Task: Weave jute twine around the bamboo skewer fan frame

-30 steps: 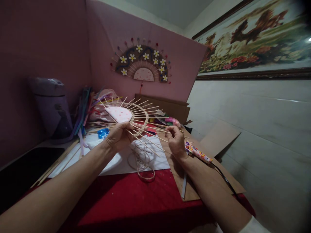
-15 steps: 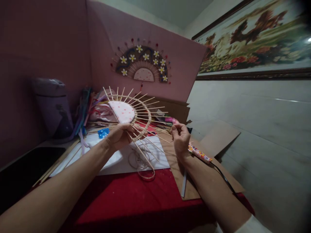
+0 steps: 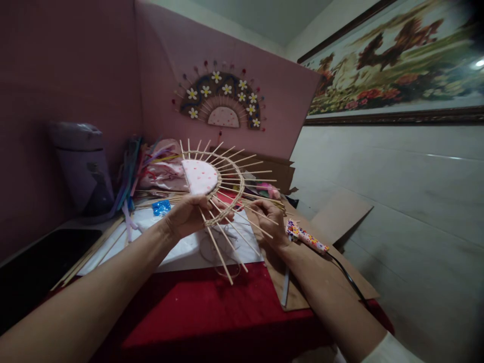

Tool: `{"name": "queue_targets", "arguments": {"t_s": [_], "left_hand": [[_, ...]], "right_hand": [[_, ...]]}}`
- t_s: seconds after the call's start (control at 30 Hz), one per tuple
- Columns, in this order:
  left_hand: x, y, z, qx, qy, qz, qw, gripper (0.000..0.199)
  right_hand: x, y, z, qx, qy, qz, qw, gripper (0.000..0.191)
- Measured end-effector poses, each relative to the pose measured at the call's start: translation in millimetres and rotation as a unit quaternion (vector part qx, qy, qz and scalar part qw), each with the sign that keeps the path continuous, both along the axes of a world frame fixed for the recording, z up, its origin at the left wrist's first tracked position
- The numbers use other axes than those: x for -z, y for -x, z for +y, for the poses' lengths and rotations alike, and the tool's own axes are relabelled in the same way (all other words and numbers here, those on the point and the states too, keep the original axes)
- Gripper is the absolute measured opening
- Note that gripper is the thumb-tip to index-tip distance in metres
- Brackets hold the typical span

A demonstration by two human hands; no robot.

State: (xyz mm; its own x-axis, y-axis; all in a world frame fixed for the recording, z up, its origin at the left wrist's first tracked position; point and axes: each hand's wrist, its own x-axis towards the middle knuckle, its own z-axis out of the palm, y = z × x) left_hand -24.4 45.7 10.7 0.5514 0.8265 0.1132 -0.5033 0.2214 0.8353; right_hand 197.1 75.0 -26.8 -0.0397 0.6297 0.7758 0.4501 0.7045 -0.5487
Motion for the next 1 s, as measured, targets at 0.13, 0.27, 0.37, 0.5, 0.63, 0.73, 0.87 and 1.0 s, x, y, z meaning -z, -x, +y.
{"name": "queue_targets", "arguments": {"t_s": [0.13, 0.27, 0.37, 0.5, 0.63, 0.73, 0.87, 1.0], "left_hand": [[5.8, -8, -4, 0.072, -0.003, 0.046, 0.996, 0.024], [10.4, -12, -3, 0.092, 0.020, 0.060, 0.994, 0.023], [12.2, -12, -2, 0.096, 0.014, 0.054, 0.994, 0.028], [11.7, -13, -3, 0.112, -0.001, 0.048, 0.993, 0.031], [9.5, -14, -5, 0.110, -0.002, 0.049, 0.993, 0.033], [7.6, -13, -5, 0.097, 0.003, 0.057, 0.994, 0.031], [6.0, -9, -1, 0.062, 0.011, 0.047, 0.997, 0.029], [5.2, -4, 3, 0.025, 0.004, 0.036, 0.999, 0.032]], "right_hand": [[-1.3, 1, 4, 0.041, 0.014, 0.033, 0.999, 0.016], [2.8, -2, 12, 0.059, 0.010, 0.054, 0.997, 0.018], [5.9, -3, 15, 0.064, 0.013, 0.065, 0.996, 0.020], [6.4, -2, 14, 0.071, 0.014, 0.060, 0.996, 0.021], [5.5, -1, 12, 0.060, 0.028, 0.067, 0.996, 0.021], [5.3, -2, 10, 0.065, 0.032, 0.059, 0.996, 0.021], [8.3, -5, 13, 0.072, 0.029, 0.046, 0.996, 0.020], [13.3, -8, 19, 0.055, 0.039, 0.065, 0.996, 0.018]]}}
